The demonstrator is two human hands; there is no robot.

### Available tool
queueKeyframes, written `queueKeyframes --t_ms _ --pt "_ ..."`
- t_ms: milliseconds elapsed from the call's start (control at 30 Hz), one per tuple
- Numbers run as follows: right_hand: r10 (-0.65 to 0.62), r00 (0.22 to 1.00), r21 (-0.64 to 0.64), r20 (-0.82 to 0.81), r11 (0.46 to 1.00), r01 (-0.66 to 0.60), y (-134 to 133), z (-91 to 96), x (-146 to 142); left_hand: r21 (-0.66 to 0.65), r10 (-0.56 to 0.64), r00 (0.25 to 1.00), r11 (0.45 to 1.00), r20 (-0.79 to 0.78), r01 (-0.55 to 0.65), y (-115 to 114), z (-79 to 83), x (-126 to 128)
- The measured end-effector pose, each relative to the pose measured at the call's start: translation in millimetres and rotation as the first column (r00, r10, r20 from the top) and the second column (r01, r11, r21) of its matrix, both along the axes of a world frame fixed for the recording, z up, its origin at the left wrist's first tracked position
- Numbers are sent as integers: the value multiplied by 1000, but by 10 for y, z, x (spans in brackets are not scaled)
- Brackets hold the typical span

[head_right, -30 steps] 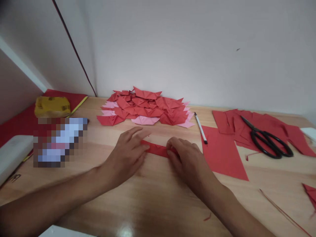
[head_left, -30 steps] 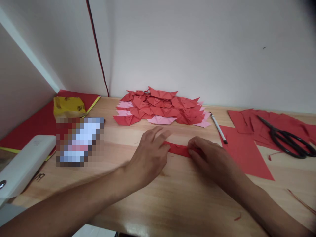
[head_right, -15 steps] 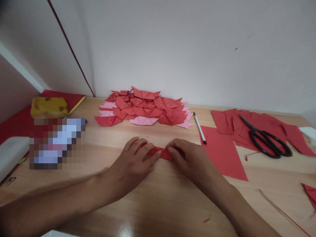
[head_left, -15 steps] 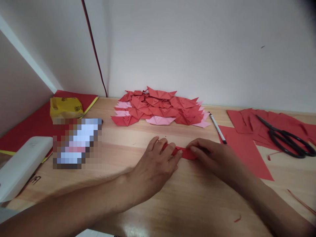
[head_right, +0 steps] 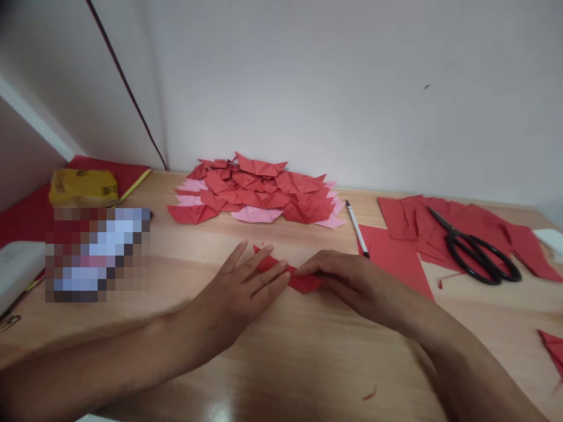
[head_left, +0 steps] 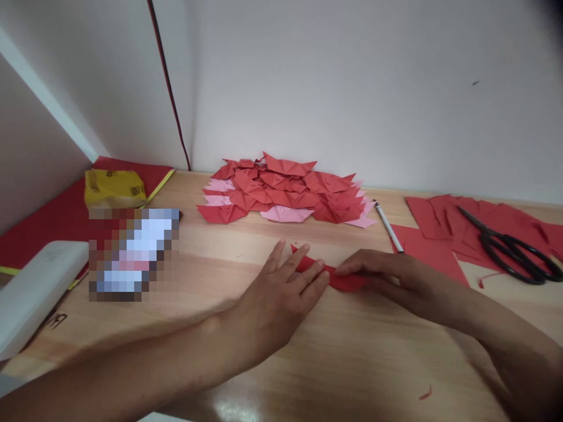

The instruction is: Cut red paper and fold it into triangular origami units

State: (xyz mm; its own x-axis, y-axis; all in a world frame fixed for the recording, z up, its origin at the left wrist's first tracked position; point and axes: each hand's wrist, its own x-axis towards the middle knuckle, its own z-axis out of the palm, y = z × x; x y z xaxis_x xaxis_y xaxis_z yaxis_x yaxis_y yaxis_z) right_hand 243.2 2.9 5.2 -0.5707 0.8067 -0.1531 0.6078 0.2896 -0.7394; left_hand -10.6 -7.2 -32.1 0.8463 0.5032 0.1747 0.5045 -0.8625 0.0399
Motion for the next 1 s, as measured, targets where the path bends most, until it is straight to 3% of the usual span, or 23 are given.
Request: queueKeyframes --t_ms 267,433,567,700,867,1000 --pt "72 997 129 -27 989 -68 72 -178 28 -47 -38 999 998 -18 37 46 48 -36" --pt "71 997 186 -14 980 -67 41 -213 -7 125 -35 999 992 29 31 -9 60 -15" --pt "57 996 311 75 947 -77 -23 -134 -101 219 -48 995 975 93 26 -67 47 -1" --pt "52 993 374 107 923 -89 -54 -94 -150 143 -33 993 990 113 17 -98 33 16" --pt "-14 1000 287 -13 958 17 -19 -137 -205 -24 21 996 1000 88 -19 -113 71 33" --pt "-92 996 274 13 958 85 -4 -174 -283 -85 23 995 996 99 -14 -103 89 30"
